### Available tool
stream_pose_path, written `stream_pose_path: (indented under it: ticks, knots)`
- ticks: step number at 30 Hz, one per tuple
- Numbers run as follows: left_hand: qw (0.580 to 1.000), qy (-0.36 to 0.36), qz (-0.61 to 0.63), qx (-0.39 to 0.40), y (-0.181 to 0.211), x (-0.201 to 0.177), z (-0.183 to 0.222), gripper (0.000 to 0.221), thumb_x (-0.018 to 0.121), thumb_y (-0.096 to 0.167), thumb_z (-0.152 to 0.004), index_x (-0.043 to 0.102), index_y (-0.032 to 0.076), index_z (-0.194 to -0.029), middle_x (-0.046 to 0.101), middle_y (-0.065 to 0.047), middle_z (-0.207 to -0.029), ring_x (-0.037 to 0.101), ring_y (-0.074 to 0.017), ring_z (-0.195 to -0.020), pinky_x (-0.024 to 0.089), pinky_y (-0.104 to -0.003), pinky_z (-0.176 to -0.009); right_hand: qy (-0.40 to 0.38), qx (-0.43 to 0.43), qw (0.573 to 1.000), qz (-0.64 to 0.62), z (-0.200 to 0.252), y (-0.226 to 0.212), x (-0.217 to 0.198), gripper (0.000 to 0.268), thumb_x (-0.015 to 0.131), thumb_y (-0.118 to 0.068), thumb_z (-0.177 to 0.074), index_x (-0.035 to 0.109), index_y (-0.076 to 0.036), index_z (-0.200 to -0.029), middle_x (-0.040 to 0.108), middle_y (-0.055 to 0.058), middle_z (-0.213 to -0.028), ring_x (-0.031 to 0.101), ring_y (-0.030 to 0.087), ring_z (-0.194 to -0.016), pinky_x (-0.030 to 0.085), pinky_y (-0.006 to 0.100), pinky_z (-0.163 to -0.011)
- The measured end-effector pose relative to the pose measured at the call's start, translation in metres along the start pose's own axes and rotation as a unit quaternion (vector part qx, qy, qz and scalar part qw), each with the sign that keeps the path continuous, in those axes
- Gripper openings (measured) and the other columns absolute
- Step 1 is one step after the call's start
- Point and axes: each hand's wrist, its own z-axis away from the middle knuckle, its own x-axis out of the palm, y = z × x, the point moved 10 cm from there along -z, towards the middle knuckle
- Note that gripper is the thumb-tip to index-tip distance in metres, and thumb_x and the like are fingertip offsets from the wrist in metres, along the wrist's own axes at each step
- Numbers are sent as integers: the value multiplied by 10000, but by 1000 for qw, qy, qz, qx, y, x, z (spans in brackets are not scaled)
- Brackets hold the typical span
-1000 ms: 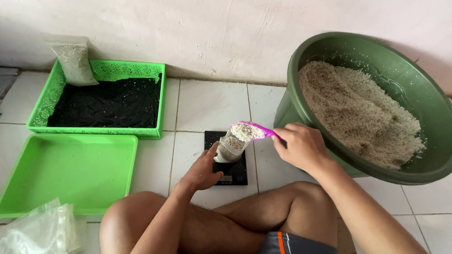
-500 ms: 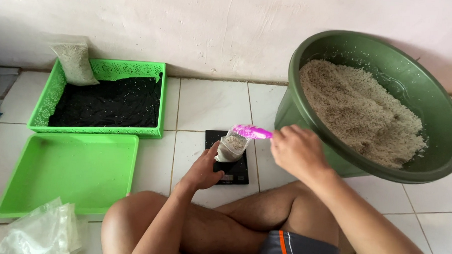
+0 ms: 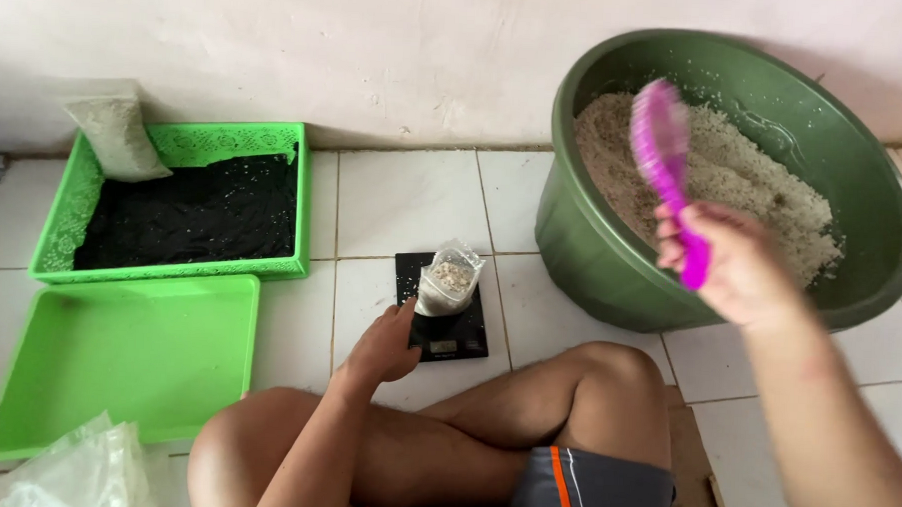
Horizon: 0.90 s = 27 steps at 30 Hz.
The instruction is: Scooping granular material from a large tub into small plastic bags, weighing them on a digital scale, and sealing the bags.
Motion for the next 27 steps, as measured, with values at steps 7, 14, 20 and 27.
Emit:
stream_pose_path:
  ticks: [7, 14, 20, 27]
  knots:
    - [999, 1, -16, 42, -8, 10, -8, 606, 672, 118, -725, 469, 103, -1296, 612, -160, -1157, 587, -381, -1055, 500, -453, -888, 161, -31, 945, 281, 6, -73, -71, 241, 409, -57, -1084, 528, 41, -1270, 569, 110, -979, 490, 82, -709, 424, 160, -552]
    - [994, -50, -95, -15, -21, 20, -16, 836, 703, 196, -788, 274, 118, -1501, 591, -126, -1234, 613, -330, -1080, 514, -421, -927, 181, 204, 600, 752, -20, -61, -143, 351, 495, -241, -1041, 737, -9, -937, 613, 91, -656, 462, 143, -481, 342, 273, -432]
    - [986, -90, -132, -47, -35, 29, -21, 835, 686, 225, -811, 241, 127, -1510, 577, -95, -1279, 624, -297, -1105, 535, -403, -933, 152, 208, 578, 774, -55, -39, -146, 311, 491, -153, -1052, 705, 24, -911, 560, 90, -638, 454, 128, -444, 395, 267, -406]
    - [983, -105, -132, -75, -34, 23, -22, 818, 697, 213, -810, 259, 134, -1497, 572, -92, -1320, 605, -287, -1186, 521, -396, -999, 152, 225, 550, 790, -88, -33, -123, 212, 495, -104, -1052, 670, 16, -1048, 602, 135, -759, 544, 153, -569, 556, 252, -502]
